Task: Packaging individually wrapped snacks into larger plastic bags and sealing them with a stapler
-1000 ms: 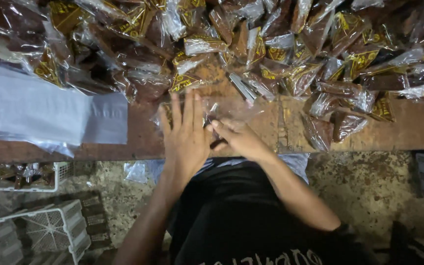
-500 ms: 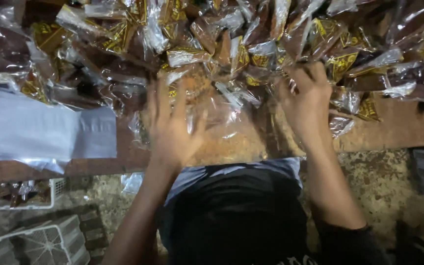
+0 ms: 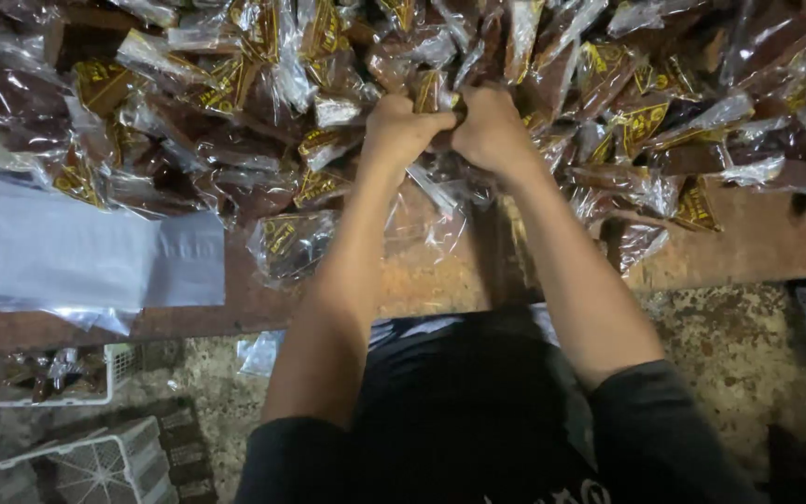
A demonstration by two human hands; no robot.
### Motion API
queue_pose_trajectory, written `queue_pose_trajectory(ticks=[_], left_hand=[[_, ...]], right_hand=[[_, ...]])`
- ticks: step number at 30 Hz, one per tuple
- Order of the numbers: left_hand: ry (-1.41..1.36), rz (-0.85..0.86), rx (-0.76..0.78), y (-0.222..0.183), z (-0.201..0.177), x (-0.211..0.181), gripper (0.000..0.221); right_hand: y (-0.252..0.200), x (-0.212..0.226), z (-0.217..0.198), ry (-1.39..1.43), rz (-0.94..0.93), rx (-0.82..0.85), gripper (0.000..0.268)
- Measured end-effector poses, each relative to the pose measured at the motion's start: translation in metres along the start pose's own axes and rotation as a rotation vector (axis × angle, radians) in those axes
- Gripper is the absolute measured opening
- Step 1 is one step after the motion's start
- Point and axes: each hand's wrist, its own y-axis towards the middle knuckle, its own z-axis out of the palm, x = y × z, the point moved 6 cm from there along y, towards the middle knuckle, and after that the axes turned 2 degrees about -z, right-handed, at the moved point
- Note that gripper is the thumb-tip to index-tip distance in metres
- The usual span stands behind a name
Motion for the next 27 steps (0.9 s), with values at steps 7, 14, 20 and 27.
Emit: queue_pose_trajectory(ticks=[7,14,20,27], left_hand=[[-0.34,-0.036,0.328,-0.033,0.011,-0.008,0.085],[-1.063,0.15,-0.03,-0.031,0.001,0.023,0.018],[-1.407,-0.304,0.037,-0.088,0.065,0.045,0.026],[-0.98,-0.328,0.438,-0.115,0.143,0.119,0.079]], right_hand=[[-0.035,-0.009,-0.023,0.103,-0.577,-0.347,0.034],[-0.107,-0.02,-0.039,0.295,-0.608,-0.552,0.049],[-0.149,-0.015,-0.012,0.082,-0.772,-0.755,0.032],[-0.161,-0.068,0.006,-0.093,-0.797,-0.708,0.078]])
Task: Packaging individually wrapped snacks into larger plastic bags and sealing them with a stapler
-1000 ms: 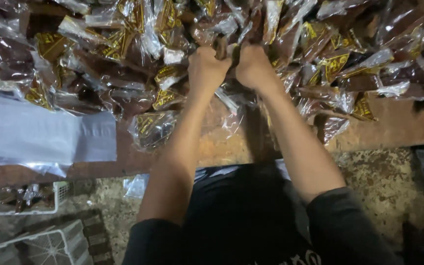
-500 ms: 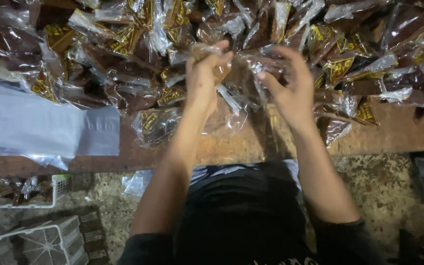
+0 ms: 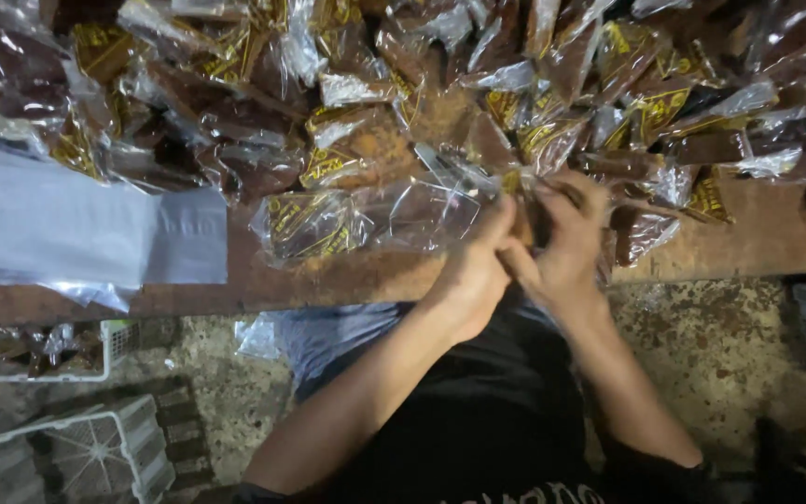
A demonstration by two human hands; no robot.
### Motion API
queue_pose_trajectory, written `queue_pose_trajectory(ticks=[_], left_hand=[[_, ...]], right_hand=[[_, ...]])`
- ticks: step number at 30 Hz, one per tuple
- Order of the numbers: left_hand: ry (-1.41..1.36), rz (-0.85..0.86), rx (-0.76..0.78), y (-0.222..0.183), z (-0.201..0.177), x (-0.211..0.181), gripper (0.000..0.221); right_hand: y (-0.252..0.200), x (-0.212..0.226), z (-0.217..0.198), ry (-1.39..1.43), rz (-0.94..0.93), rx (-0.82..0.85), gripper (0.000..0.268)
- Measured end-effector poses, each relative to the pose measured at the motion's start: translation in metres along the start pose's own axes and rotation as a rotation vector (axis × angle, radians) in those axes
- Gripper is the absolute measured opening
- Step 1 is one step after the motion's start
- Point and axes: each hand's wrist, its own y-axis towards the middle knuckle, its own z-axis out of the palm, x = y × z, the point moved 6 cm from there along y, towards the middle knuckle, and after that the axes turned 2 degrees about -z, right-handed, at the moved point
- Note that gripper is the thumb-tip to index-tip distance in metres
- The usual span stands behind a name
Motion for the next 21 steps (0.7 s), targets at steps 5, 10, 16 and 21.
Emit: queue_pose_trajectory(ticks=[5,10,16,21], left_hand=[[0.028,0.154,-0.06,-0.02,0.013,-0.024,0.037],[0.027,0.165,-0.078,-0.036,0.028,-0.063,0.069],[0.413,0.679,-0.111,-0.097,0.073,-0.166,0.116],[-0.01,0.279,-0.018,-0.012,0.033,-0.046,0.078]], right_hand=[[-0.018,0.014,-0.02,-0.02,-0.085,-0.04,0.051],[-0.008,0.016,-0.035,0.25,0.1,-0.038,0.034],[0.001,-0.016,-0.054,0.27,0.445,-0.286,0.024],[0.073,-0.004,-0.026,0.083,0.125,-0.075,0.042]])
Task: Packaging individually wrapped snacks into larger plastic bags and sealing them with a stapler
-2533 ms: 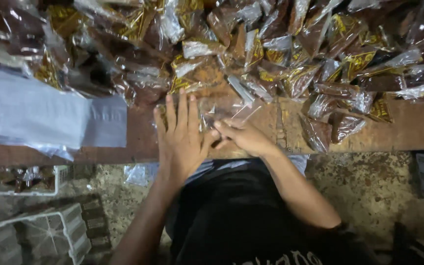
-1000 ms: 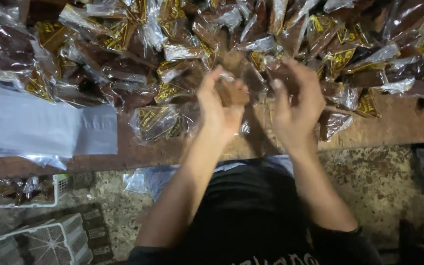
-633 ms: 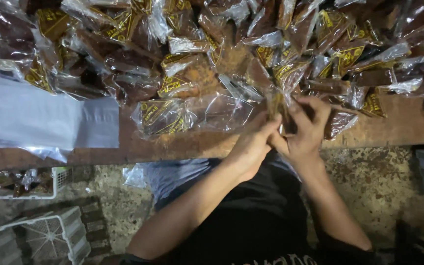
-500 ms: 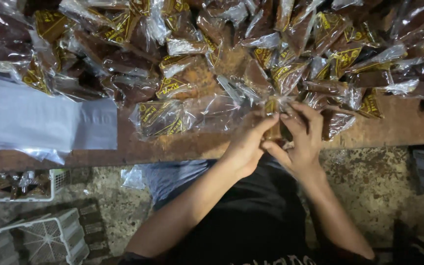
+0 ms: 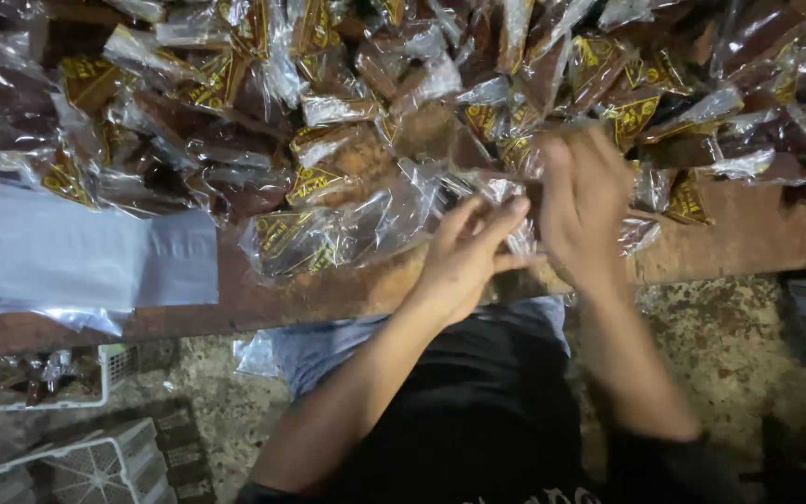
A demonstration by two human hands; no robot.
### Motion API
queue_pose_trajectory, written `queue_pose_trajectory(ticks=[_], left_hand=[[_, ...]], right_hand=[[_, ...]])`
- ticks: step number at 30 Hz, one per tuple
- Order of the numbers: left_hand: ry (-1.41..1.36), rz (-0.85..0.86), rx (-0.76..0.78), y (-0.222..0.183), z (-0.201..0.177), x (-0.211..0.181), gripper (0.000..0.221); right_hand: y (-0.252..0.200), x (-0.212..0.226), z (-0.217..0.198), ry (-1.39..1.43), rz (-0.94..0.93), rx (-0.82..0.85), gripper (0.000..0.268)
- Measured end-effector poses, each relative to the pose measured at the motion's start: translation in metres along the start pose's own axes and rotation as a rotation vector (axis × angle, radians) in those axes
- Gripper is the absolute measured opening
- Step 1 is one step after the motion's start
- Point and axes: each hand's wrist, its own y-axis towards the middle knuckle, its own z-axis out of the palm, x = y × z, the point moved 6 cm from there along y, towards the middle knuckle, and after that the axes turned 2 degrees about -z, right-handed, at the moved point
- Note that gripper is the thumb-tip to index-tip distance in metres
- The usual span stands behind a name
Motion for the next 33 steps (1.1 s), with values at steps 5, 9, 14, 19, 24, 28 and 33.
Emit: queue_pose_trajectory(ticks=[5,9,14,19,24,28,33], left_hand=[[-0.021,-0.074,-0.025,-0.019,-0.008,-0.037,0.073],[-0.209,-0.022,-0.013,-0.024,-0.018,-0.043,0.039],[-0.312,-0.001,-0.02,-0.027,-0.014,-0.047,0.033],[-0.411,0.017,0.062,-0.021,0.006,-0.031,0.084],[-0.59,-0.041,-0.102,-0.005,0.006,0.008,0.088],[0.35,0.458,0.039,-0.033,0.014,-0.043,0.066],[1.548,1.194,0.026,-0.026,0.053,-0.093,0.025]], right_hand=[[0.05,-0.058,0.035,-0.831,-0.292,0.2,0.034],[0.069,-0.061,0.03,-0.805,-0.436,0.205,0.006],[0.058,-0.001,-0.019,-0.131,0.067,0.198,0.044],[-0.013,0.013,0.009,0.122,0.263,0.26,0.043],[-0.057,0.033,0.015,0.335,0.145,0.258,0.043],[-0.108,-0.001,-0.005,0.163,0.1,-0.006,0.054],[-0.114,0.008,0.037,-0.57,-0.348,0.24,0.021]])
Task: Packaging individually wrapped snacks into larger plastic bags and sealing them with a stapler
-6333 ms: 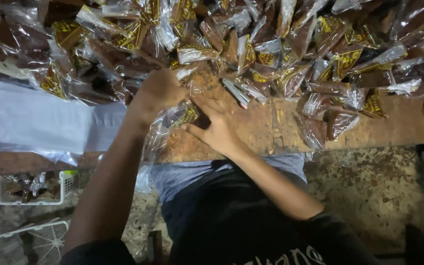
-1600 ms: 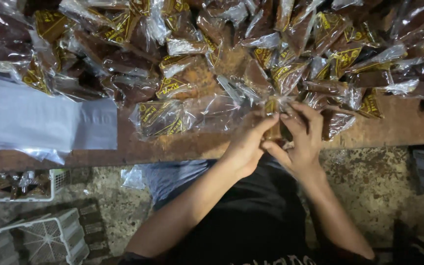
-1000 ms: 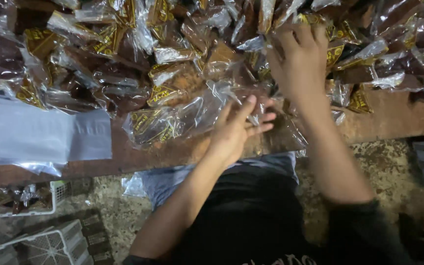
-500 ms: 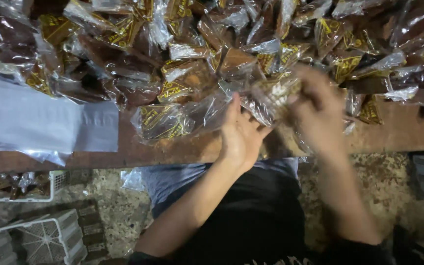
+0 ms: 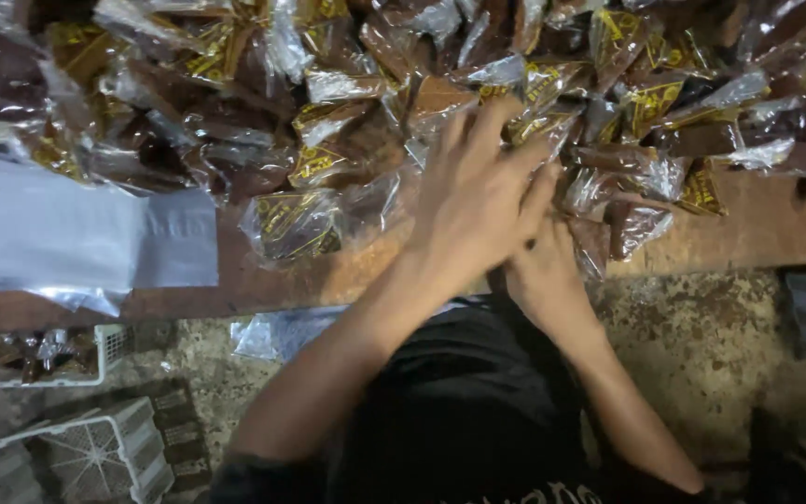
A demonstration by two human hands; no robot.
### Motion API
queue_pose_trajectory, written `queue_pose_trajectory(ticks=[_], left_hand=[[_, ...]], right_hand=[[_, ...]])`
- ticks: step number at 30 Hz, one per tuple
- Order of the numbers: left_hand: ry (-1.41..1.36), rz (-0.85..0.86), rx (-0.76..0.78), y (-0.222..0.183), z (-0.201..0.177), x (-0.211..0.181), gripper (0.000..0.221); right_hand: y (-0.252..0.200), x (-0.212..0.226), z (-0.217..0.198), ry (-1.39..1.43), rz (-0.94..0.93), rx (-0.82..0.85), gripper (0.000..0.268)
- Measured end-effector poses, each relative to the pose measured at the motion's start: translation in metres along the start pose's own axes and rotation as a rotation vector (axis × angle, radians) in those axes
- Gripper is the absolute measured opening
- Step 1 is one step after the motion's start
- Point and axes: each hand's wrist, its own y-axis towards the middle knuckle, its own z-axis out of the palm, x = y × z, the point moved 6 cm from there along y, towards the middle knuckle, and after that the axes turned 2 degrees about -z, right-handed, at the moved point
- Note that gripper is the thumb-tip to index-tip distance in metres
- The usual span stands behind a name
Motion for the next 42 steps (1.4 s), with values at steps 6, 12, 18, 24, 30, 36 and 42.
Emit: queue_pose_trajectory(ticks=[6,12,18,24,30,36,42], left_hand=[[0.601,-0.37,0.73,-0.016,0.045,0.098,0.013],[0.386,-0.324,0.95,-0.025,-0.003,0.09,0.022],[0.101,-0.292,1.033,-0.004,-0.062,0.037,0.055],[0.087,-0.272,0.985,-0.015,-0.053,0.054,0.053],[0.138,-0.371,1.074,-0.019,-0.024,0.044,0.042],[0.218,-0.323,1.127,-0.003,-0.019,0.083,0.021],[0.136,-0.162,1.031,-0.004,0.042,0.099,0.036]], right_hand=[[-0.002,-0.007,-0.012,0.345,0.233,0.261,0.036],[-0.029,-0.048,0.002,1.05,0.732,-0.083,0.076],[0.071,0.002,-0.012,0.692,0.06,-0.251,0.024],[0.065,0.041,0.006,0.436,-0.093,-0.14,0.022],[0.076,0.028,0.022,0.71,0.36,0.195,0.019],[0.061,0.032,0.038,0.564,0.434,-0.082,0.009],[0.074,0.058,0.039,1.246,0.525,0.596,0.031]])
